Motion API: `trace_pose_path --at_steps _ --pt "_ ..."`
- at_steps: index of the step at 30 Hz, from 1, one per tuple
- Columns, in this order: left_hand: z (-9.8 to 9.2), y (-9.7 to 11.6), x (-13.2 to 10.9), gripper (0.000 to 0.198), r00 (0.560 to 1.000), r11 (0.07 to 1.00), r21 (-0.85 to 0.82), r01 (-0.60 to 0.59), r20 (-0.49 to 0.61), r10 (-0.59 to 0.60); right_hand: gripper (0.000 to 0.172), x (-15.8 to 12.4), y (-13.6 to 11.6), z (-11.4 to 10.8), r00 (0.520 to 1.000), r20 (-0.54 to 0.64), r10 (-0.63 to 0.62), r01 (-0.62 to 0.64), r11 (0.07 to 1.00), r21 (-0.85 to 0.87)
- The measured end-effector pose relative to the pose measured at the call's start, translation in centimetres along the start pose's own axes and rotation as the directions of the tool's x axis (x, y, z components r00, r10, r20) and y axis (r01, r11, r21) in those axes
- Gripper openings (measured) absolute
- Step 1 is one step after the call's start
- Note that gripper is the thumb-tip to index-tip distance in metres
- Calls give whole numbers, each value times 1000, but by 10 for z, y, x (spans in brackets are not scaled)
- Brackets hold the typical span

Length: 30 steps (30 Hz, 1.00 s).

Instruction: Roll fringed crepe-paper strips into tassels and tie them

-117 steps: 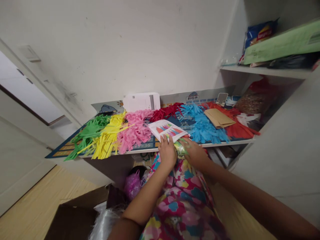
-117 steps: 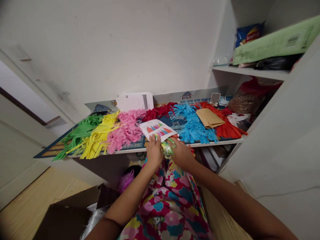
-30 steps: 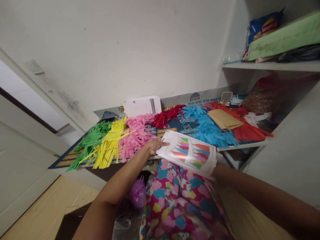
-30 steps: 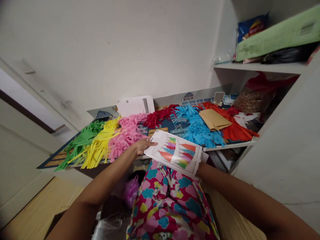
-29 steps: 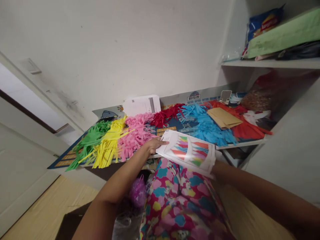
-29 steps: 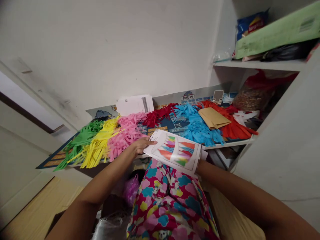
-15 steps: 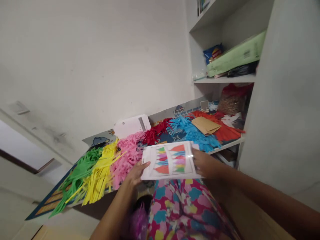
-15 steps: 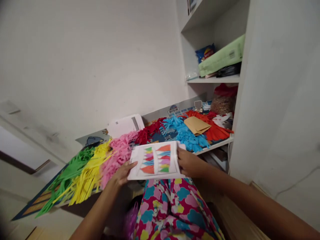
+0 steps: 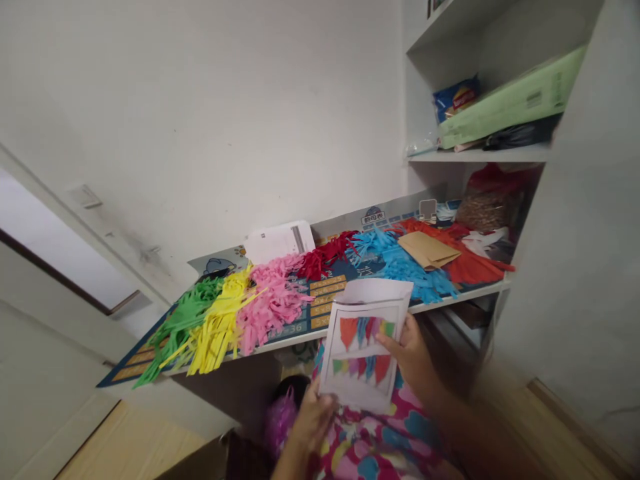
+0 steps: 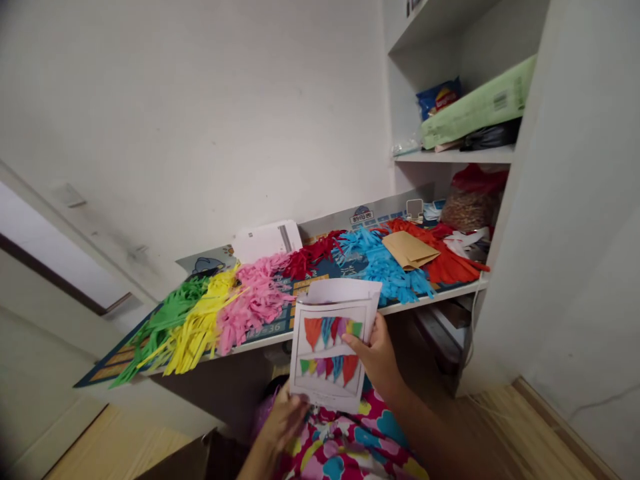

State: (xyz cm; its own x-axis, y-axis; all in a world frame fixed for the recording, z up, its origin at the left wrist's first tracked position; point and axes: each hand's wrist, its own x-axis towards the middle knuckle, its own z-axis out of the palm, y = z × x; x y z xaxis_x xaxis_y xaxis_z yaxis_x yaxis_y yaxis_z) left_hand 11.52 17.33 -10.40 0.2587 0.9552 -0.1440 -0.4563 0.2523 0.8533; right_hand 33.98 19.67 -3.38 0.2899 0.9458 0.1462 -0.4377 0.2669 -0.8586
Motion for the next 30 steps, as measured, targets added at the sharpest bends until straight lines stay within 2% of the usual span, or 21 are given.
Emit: trace_pose_path --at_steps 3,6,7,9,11,13,15,17,18,22,24,27,30 --pt "-17 34 -7 97 980 969 170 -177 117 158 69 -4 14 -7 997 48 56 -49 991 -128" --pt "-10 43 -7 100 969 907 360 -218 191 157 69 -19 32 -7 979 185 86 -41 971 -235" --pt "-4 39 -5 99 972 896 389 -215 174 158 71 -25 36 -6 969 236 77 -16 968 -251" --pt "8 24 -1 97 975 873 436 -219 58 215 81 -33 39 -4 947 320 43 50 960 -277" --pt "17 8 3 91 943 845 479 -237 -97 319 89 -37 36 -3 942 335 30 94 933 -348" --pt "24 -5 4 78 897 826 511 -240 -208 389 80 -36 29 -3 959 280 49 92 879 -468" --pt "30 -12 3 65 868 818 525 -233 -266 418 60 -33 25 -6 978 200 50 75 820 -568" --pt "35 -14 3 55 853 817 535 -217 -302 425 49 -30 25 -11 986 161 44 65 790 -610" --pt "37 -15 3 53 852 819 536 -207 -313 420 49 -30 28 -14 987 152 47 57 785 -617" --pt "33 -17 6 60 867 838 518 -174 -323 379 67 -41 51 -34 989 99 114 -23 761 -648" --pt "29 -18 7 69 889 852 495 -172 -295 350 64 -51 63 -45 986 43 158 -86 723 -686" --pt "24 -15 0 86 948 875 452 -172 -164 272 50 -61 75 -57 983 -31 183 -150 684 -714" --pt "27 -10 -15 86 985 883 441 -159 18 169 47 -62 78 -66 987 -30 159 -131 678 -723"
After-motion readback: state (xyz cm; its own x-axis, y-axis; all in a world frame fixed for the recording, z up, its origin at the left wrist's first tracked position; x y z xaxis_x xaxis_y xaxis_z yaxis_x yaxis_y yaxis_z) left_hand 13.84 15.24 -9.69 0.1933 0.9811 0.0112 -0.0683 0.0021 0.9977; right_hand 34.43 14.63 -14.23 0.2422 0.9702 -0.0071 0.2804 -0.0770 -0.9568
